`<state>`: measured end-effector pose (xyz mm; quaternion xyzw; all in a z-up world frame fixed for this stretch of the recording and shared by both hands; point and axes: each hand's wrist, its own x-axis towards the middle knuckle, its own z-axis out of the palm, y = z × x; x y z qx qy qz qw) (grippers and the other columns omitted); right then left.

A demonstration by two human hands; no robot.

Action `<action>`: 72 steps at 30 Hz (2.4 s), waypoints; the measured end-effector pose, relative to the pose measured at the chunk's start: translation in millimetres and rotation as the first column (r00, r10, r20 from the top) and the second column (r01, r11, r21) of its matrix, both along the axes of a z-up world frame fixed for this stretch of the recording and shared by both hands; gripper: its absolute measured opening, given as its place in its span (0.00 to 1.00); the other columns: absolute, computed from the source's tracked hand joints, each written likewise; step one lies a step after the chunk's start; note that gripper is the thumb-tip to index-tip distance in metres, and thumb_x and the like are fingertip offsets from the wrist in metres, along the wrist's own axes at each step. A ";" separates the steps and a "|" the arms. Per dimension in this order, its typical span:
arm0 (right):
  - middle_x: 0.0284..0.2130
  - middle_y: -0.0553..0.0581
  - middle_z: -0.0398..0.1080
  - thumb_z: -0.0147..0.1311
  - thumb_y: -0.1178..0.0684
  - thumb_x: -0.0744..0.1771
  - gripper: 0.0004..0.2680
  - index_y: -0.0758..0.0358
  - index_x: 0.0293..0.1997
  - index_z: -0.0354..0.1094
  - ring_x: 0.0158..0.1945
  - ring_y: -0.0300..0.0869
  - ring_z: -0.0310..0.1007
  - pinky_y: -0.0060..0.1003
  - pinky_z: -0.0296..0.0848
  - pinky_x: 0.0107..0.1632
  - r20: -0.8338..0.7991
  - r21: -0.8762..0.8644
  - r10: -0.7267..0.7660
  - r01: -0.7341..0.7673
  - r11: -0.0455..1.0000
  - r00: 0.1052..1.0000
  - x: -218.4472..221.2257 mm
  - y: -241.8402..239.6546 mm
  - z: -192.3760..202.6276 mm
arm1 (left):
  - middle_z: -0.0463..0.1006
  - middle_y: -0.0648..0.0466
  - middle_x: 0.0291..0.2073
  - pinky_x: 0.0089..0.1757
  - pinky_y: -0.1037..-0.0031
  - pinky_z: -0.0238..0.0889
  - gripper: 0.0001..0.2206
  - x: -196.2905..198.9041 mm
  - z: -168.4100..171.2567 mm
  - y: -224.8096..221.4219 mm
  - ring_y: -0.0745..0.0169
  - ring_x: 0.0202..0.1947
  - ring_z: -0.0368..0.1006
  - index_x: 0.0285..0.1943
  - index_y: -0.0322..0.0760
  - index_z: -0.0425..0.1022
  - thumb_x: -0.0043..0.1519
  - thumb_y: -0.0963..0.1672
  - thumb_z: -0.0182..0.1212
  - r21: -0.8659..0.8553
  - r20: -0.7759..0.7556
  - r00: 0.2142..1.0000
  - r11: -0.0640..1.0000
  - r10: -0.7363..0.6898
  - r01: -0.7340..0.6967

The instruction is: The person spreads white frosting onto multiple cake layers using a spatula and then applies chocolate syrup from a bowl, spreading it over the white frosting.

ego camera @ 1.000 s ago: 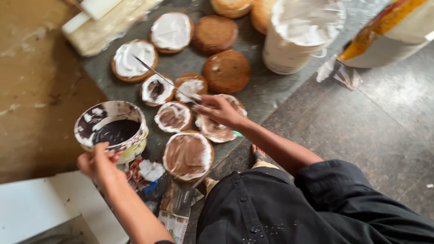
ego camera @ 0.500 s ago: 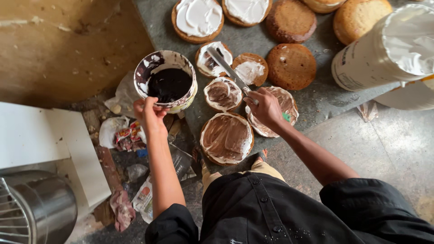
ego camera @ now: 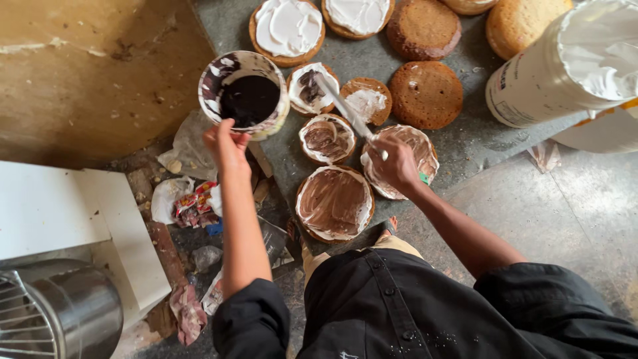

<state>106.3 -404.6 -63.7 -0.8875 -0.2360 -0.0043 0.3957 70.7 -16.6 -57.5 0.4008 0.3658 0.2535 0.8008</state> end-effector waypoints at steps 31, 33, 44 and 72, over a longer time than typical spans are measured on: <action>0.39 0.66 0.78 0.61 0.53 0.67 0.07 0.63 0.46 0.79 0.24 0.38 0.72 0.32 0.71 0.19 -0.220 -0.043 0.019 -0.030 0.999 0.975 4.3 -9.0 -2.4 | 0.83 0.42 0.42 0.46 0.59 0.73 0.10 -40.9 -26.6 -92.9 0.42 0.45 0.80 0.49 0.34 0.79 0.62 0.43 0.60 0.848 -0.493 0.865 0.169 -0.094 0.502; 0.39 0.65 0.79 0.60 0.52 0.68 0.08 0.62 0.49 0.78 0.24 0.40 0.72 0.36 0.70 0.23 -0.258 -0.079 -0.124 0.107 0.991 0.958 -2.1 -4.7 3.9 | 0.83 0.41 0.42 0.46 0.59 0.72 0.10 -42.4 -28.9 -95.2 0.41 0.44 0.80 0.50 0.34 0.79 0.62 0.43 0.60 0.851 -0.491 0.865 0.156 -0.104 0.501; 0.39 0.65 0.75 0.57 0.57 0.67 0.05 0.62 0.41 0.79 0.25 0.38 0.69 0.31 0.67 0.20 -0.037 -0.078 0.006 -0.009 0.997 0.999 -6.5 49.6 -1.4 | 0.83 0.40 0.42 0.46 0.58 0.72 0.10 -38.9 -35.4 -99.1 0.42 0.44 0.80 0.48 0.34 0.79 0.60 0.42 0.61 0.858 -0.482 0.873 0.160 -0.076 0.488; 0.29 0.61 0.73 0.57 0.60 0.68 0.04 0.63 0.42 0.80 0.18 0.38 0.63 0.32 0.54 0.12 0.396 -0.271 0.144 -0.035 0.962 0.907 14.9 12.4 -0.2 | 0.84 0.44 0.41 0.44 0.57 0.72 0.09 -42.8 -43.1 -106.5 0.41 0.42 0.80 0.47 0.37 0.78 0.60 0.41 0.61 0.897 -0.410 0.912 0.178 -0.003 0.404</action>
